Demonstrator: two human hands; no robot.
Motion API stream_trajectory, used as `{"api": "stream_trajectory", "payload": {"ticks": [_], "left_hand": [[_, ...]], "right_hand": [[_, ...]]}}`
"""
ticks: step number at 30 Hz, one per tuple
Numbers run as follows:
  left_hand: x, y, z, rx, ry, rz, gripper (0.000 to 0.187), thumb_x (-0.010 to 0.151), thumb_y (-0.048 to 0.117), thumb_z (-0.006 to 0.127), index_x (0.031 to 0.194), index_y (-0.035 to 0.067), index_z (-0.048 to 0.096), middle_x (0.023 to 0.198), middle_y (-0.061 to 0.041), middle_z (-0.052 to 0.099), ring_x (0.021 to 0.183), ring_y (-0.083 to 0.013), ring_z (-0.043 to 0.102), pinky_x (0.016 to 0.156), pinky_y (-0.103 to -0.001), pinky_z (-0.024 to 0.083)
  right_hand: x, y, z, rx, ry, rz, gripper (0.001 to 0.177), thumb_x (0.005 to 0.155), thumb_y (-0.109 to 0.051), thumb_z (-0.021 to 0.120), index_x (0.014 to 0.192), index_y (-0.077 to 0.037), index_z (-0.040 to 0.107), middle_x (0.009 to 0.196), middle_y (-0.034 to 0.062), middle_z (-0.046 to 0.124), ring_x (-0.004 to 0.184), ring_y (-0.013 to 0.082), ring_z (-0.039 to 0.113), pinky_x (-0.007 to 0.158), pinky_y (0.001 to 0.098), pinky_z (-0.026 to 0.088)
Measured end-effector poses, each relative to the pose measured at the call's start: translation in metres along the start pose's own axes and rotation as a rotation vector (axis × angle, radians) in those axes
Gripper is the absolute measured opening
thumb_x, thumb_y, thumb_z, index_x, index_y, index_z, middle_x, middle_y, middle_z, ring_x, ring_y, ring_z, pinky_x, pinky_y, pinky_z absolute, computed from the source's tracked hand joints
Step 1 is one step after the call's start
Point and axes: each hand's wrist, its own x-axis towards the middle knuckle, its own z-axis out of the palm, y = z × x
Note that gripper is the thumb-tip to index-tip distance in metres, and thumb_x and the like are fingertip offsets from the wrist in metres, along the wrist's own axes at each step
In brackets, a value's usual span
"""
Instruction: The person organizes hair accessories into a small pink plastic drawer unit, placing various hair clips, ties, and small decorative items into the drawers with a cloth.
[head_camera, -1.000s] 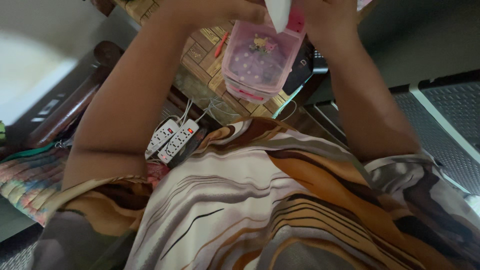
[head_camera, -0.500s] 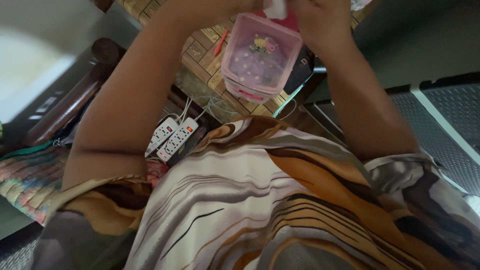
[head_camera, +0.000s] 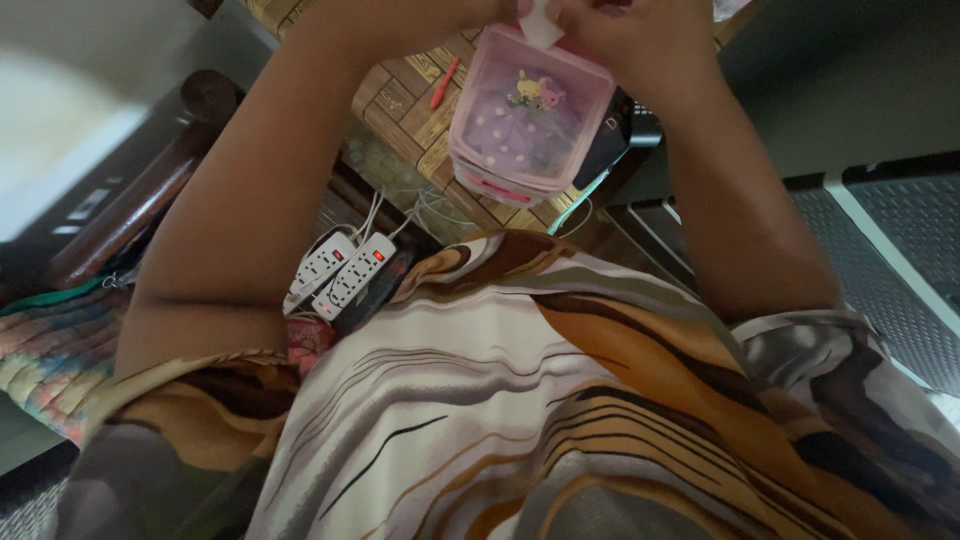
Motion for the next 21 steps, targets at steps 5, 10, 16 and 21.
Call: {"api": "stream_trajectory", "payload": {"ticks": [5,10,16,21], "left_hand": [[-0.005,0.008,0.001,0.01,-0.073,-0.068,0.039,0.094,0.042,0.074,0.112,0.008,0.076,0.086,-0.004,0.074,0.071,-0.015,0.07,0.065,-0.033,0.056],[-0.003,0.015,0.006,0.041,-0.046,-0.21,0.043,0.092,0.048,0.074,0.108,0.008,0.076,0.084,-0.007,0.073,0.07,-0.0172,0.069,0.065,-0.035,0.056],[-0.001,-0.003,0.01,0.042,-0.067,-0.119,0.043,0.091,0.045,0.075,0.109,0.007,0.075,0.087,-0.008,0.074,0.073,-0.0188,0.07,0.067,-0.036,0.057],[0.004,-0.01,0.016,0.137,-0.078,-0.08,0.044,0.092,0.046,0.078,0.109,0.007,0.075,0.085,-0.009,0.073,0.069,-0.0197,0.069,0.061,-0.036,0.055]], "right_hand": [[-0.003,0.002,0.0,0.041,0.02,-0.053,0.017,0.101,-0.018,0.077,0.107,-0.002,0.078,0.095,0.0083,0.077,0.082,0.0165,0.075,0.07,0.0313,0.058],[-0.001,-0.002,-0.002,0.09,-0.047,0.105,0.019,0.107,-0.022,0.077,0.109,-0.003,0.078,0.088,0.008,0.076,0.076,0.015,0.074,0.064,0.0285,0.057],[-0.007,0.003,-0.001,0.192,-0.109,0.137,0.027,0.1,-0.025,0.083,0.111,-0.002,0.076,0.098,0.0109,0.078,0.085,0.0159,0.077,0.072,0.0284,0.061],[-0.01,0.011,-0.001,-0.044,-0.076,0.016,0.035,0.092,-0.03,0.088,0.111,-0.002,0.078,0.101,0.0122,0.077,0.085,0.0205,0.076,0.073,0.0329,0.059]]}}
